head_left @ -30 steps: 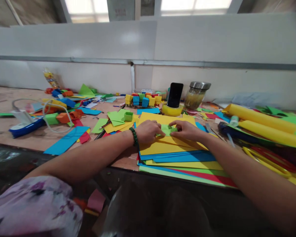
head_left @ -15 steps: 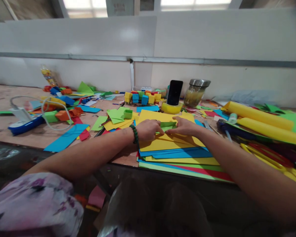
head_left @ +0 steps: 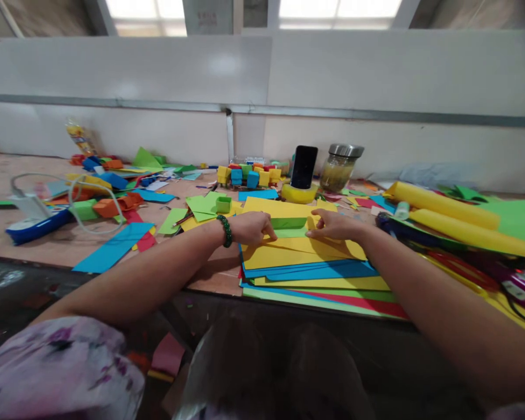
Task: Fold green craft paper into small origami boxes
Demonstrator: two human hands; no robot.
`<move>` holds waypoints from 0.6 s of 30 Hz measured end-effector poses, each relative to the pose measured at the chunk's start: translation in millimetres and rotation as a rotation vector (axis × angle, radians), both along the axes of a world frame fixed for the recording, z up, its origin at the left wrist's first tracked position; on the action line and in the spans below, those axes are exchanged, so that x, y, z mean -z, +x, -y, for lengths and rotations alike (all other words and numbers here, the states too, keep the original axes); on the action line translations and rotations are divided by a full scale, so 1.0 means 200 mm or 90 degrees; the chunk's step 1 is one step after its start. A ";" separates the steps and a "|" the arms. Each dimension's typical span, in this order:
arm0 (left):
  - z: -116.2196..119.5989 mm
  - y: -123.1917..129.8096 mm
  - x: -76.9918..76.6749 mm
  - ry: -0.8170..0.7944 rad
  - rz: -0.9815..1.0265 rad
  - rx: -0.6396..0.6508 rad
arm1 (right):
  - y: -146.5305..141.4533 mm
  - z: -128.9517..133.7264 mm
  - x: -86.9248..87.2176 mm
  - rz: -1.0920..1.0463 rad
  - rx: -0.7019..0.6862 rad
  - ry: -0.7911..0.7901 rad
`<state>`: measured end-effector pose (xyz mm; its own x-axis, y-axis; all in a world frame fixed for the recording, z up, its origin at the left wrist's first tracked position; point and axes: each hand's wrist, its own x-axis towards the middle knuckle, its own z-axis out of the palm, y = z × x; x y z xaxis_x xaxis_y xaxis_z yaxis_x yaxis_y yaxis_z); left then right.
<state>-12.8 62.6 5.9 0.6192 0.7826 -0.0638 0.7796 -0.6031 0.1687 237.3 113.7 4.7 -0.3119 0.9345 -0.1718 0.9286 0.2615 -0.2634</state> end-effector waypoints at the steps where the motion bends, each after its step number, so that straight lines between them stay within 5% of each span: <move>1: 0.00 -0.01 0.00 -0.007 0.002 0.001 | 0.01 0.00 0.00 0.005 -0.006 0.000; 8: -0.04 -0.08 -0.02 -0.081 0.066 0.065 | 0.06 -0.03 0.01 0.017 -0.032 0.012; 12: -0.08 -0.08 0.02 -0.002 0.187 -0.049 | 0.09 -0.05 0.02 -0.059 -0.017 -0.027; 15: -0.13 -0.05 0.09 0.171 0.296 -0.124 | 0.09 -0.06 0.02 -0.154 -0.019 0.097; 18: -0.17 -0.02 0.17 0.125 0.278 -0.146 | 0.03 -0.03 0.02 -0.269 -0.103 0.276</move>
<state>-16.1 96.7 -27.1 0.3669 0.8720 0.3239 0.7774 -0.4786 0.4080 243.9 119.0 0.5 -0.4130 0.8270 0.3815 0.7073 0.5551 -0.4377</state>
